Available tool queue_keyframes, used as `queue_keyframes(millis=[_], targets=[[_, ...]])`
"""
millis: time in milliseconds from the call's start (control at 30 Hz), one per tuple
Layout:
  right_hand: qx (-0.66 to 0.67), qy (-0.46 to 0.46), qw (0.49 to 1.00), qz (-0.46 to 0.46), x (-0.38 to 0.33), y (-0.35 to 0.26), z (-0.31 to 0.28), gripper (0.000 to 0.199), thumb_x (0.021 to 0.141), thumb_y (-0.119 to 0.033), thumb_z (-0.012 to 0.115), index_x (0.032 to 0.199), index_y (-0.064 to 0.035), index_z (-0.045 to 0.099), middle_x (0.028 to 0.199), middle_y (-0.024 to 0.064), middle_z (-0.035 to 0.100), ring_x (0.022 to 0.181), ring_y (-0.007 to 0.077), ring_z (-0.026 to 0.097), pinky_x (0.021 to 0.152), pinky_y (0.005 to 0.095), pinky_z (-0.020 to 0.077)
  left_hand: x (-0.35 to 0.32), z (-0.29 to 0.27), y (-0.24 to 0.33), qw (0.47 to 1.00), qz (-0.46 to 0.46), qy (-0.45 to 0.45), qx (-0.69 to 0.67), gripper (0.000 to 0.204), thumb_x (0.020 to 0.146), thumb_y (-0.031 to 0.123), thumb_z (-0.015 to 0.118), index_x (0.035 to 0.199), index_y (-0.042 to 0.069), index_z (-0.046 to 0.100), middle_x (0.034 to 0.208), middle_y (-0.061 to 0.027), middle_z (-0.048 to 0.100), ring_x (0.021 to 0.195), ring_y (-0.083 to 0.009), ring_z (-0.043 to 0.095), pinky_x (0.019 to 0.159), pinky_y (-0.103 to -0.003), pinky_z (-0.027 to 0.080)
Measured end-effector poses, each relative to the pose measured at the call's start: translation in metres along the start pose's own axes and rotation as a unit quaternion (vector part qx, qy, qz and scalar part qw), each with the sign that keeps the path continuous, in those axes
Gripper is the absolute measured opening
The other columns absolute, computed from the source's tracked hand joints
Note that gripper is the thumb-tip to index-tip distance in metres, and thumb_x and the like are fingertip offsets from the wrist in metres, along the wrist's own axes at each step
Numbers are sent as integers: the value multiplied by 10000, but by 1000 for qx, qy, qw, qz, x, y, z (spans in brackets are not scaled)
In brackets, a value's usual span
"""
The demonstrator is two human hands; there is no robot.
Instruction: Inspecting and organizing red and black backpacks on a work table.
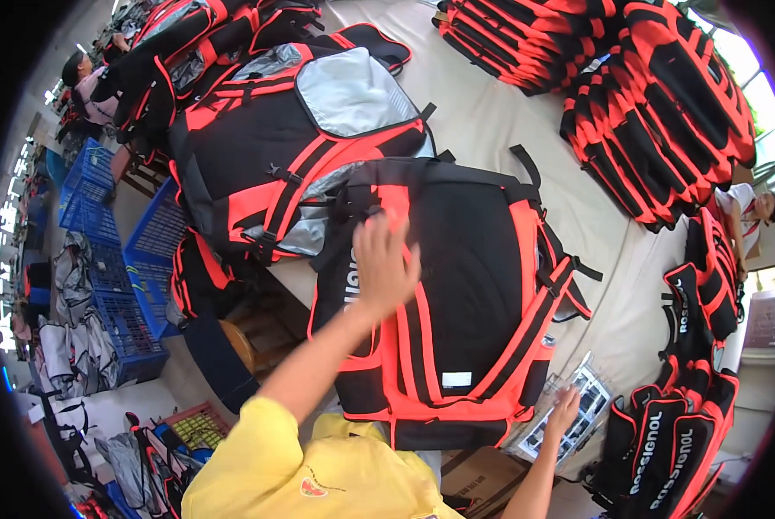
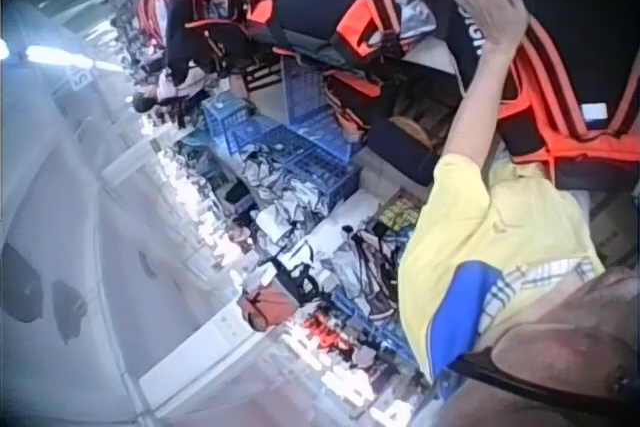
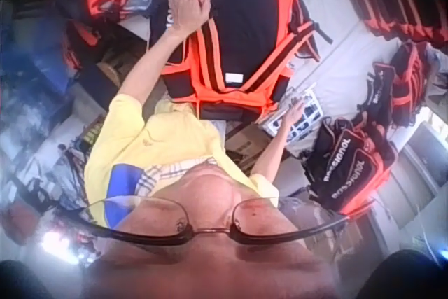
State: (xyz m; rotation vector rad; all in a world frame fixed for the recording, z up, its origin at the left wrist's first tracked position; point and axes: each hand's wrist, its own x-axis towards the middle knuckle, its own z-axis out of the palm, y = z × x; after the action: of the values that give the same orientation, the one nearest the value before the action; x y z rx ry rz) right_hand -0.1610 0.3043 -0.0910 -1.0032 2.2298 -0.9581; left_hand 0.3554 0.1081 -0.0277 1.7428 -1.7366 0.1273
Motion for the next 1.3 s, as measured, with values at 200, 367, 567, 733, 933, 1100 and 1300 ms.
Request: queue_keyframes(millis=[200,367,567,733,933,1100,1300], targets=[[-90,-114,989,-40,-92,-9,43,762,897,-387,859,1436,36,526,1392,258,644,1273,403,637,1037,490,506,183,10,-100,911,-198,-360,-22,825,813,670,795,1327,33,699,1279,-231,725,1238,-381,685,1001,-505,543],[-214,-156,964,2,-71,-104,44,560,818,-329,901,1211,15,701,998,224,787,972,415,757,861,473,581,189,2,-109,926,-144,-341,-70,725,812,633,796,1200,23,762,1093,-207,780,1143,-348,733,940,-500,568],[-417,-241,873,-77,-33,-261,-50,494,892,-392,829,1078,47,697,929,300,731,867,434,739,764,534,564,177,-100,-93,913,-168,-294,-229,530,900,489,768,1126,10,782,988,-143,787,943,-284,754,811,-432,556],[-494,39,784,-373,37,-482,-154,318,892,-183,740,1163,-17,729,1146,249,708,1101,437,688,940,507,540,113,-179,-48,803,-304,-63,-508,334,988,243,738,1080,-77,756,931,-61,750,889,-104,667,805,-294,517],[-149,209,802,-539,30,-588,-92,395,1087,-278,642,1370,-6,677,1305,151,749,1151,227,734,1015,351,545,-110,-215,83,696,-406,-181,-564,255,1041,267,698,1126,30,736,849,26,676,766,-62,585,673,-288,496],[-45,-240,812,-529,-123,-476,-34,272,860,62,725,1107,-37,783,1060,69,792,832,177,719,751,304,559,-197,-210,139,691,-147,-492,-508,302,1027,300,690,1071,7,751,948,-132,796,856,-206,780,764,-358,586],[256,-481,643,-538,-252,-382,-97,133,913,-124,752,1019,-57,796,1007,147,806,739,265,741,741,364,601,-187,-188,115,933,139,-327,-50,861,799,329,887,1551,137,515,1613,-220,424,1534,-467,336,1209,-606,346]])
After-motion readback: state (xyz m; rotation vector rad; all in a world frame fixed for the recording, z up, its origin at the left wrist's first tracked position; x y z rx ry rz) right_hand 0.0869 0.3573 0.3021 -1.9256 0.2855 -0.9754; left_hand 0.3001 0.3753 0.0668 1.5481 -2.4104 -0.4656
